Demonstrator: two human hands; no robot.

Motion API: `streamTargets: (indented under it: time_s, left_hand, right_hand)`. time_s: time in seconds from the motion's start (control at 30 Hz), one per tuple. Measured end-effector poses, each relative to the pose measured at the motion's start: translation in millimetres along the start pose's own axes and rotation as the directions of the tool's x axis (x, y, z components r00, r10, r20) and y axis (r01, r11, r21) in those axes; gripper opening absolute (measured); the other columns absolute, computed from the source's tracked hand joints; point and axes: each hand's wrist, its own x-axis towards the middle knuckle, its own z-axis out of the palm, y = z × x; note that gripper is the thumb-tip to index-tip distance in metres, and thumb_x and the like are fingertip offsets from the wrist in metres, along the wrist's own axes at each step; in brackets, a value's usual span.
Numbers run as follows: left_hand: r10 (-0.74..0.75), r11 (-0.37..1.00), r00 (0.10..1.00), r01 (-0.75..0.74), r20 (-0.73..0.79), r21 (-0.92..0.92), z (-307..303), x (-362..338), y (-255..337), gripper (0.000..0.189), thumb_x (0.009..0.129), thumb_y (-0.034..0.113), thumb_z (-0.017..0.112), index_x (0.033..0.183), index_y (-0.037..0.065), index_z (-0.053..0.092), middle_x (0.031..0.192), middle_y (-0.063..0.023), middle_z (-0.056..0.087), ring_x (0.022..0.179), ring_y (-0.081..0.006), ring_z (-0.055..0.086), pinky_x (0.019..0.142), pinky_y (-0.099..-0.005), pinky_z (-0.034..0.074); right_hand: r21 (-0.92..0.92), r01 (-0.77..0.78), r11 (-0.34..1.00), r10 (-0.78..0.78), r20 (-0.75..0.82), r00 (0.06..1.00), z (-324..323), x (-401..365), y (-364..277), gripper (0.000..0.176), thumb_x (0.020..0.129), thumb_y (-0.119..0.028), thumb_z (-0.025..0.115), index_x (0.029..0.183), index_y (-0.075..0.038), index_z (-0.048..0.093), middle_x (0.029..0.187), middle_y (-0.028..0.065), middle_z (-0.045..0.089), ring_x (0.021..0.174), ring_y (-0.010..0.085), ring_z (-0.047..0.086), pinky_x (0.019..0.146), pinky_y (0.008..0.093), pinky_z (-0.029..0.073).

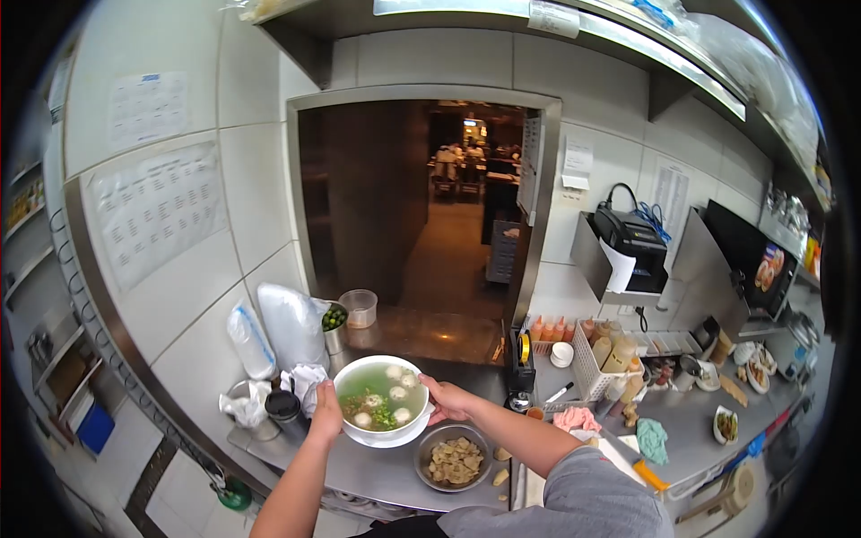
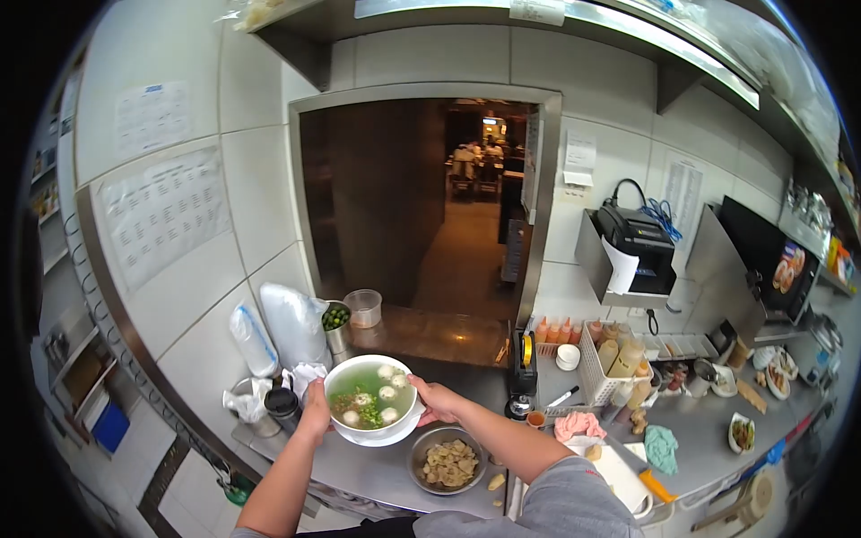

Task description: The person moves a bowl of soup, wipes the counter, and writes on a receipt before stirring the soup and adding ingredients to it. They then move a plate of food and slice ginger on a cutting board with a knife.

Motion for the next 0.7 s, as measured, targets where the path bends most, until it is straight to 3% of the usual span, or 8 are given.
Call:
streamTargets:
  time_s: [0.1,0.33,0.37,0.4,0.47,0.5,0.6,0.7]
  left_hand:
    - [0.012,1.0,1.0,-0.012,0.01,0.005,5,44,-16,0.053,0.101,0.055,0.023,0.138,0.019,0.035,0.119,-0.0157,0.056,0.094,-0.0298,0.061,0.06,-0.0406,0.053]
    - [0.045,0.998,0.997,-0.042,0.064,-0.053,26,129,-61,0.05,0.101,0.053,0.028,0.135,0.018,0.038,0.12,-0.0162,0.057,0.096,-0.0298,0.06,0.061,-0.0406,0.052]
    - [0.028,0.995,0.997,-0.021,0.077,-0.093,29,135,-63,0.048,0.102,0.049,0.03,0.134,0.015,0.04,0.121,-0.0166,0.056,0.103,-0.0315,0.059,0.076,-0.0409,0.051]
    - [0.036,0.996,0.995,-0.027,0.092,-0.09,34,151,-78,0.048,0.102,0.049,0.03,0.134,0.015,0.04,0.121,-0.0166,0.056,0.103,-0.0315,0.059,0.076,-0.0409,0.051]
    - [0.11,0.99,0.994,-0.108,0.02,-0.086,48,190,-119,0.045,0.103,0.045,0.031,0.131,0.012,0.043,0.122,-0.0179,0.056,0.11,-0.0329,0.056,0.091,-0.0398,0.045]
    - [0.073,0.99,0.997,-0.068,0.037,-0.127,50,189,-116,0.042,0.104,0.042,0.031,0.129,0.011,0.044,0.124,-0.0188,0.055,0.115,-0.0337,0.053,0.099,-0.0387,0.038]
    - [0.216,0.974,0.976,-0.216,-0.009,-0.071,58,178,-108,0.043,0.104,0.042,0.031,0.128,0.01,0.044,0.125,-0.0185,0.055,0.114,-0.0333,0.054,0.097,-0.0391,0.04]
    - [0.186,0.98,0.982,-0.187,-0.015,-0.061,65,183,-119,0.042,0.104,0.043,0.031,0.128,0.011,0.044,0.123,-0.0184,0.056,0.113,-0.0328,0.054,0.097,-0.0387,0.04]
  right_hand:
    - [0.043,-0.013,0.999,0.014,-0.034,0.999,-8,27,3,0.078,0.092,-0.071,0.036,0.127,-0.004,0.056,0.109,0.017,0.067,0.096,0.0272,0.068,0.086,0.0431,0.055]
    - [0.044,-0.056,0.997,0.064,-0.2,0.978,-27,84,17,0.079,0.089,-0.074,0.036,0.123,-0.007,0.059,0.107,0.0159,0.067,0.095,0.0274,0.067,0.085,0.0426,0.054]
    - [0.021,-0.075,0.997,0.077,-0.228,0.971,-31,94,21,0.079,0.089,-0.075,0.035,0.122,-0.009,0.061,0.106,0.0149,0.068,0.092,0.0271,0.067,0.083,0.0415,0.054]
    - [-0.004,-0.096,0.995,0.092,-0.255,0.963,-36,104,24,0.078,0.088,-0.076,0.035,0.121,-0.01,0.062,0.104,0.0139,0.068,0.09,0.0268,0.067,0.081,0.0404,0.054]
    - [-0.003,-0.101,0.995,0.095,-0.315,0.944,-38,116,29,0.079,0.089,-0.075,0.032,0.114,-0.008,0.065,0.098,0.0115,0.069,0.087,0.0236,0.066,0.08,0.0381,0.054]
    - [0.023,-0.11,0.994,0.111,-0.331,0.937,-40,124,34,0.079,0.09,-0.075,0.031,0.113,-0.009,0.066,0.096,0.0112,0.069,0.085,0.0227,0.066,0.079,0.0374,0.053]
    - [0.064,-0.108,0.992,0.124,-0.357,0.926,-45,140,47,0.077,0.091,-0.075,0.03,0.109,-0.01,0.067,0.093,0.0106,0.068,0.082,0.0208,0.063,0.077,0.0363,0.052]
    - [0.111,-0.15,0.982,0.182,-0.39,0.903,-49,156,59,0.077,0.091,-0.075,0.03,0.112,-0.009,0.066,0.098,0.011,0.066,0.086,0.0209,0.063,0.08,0.037,0.051]
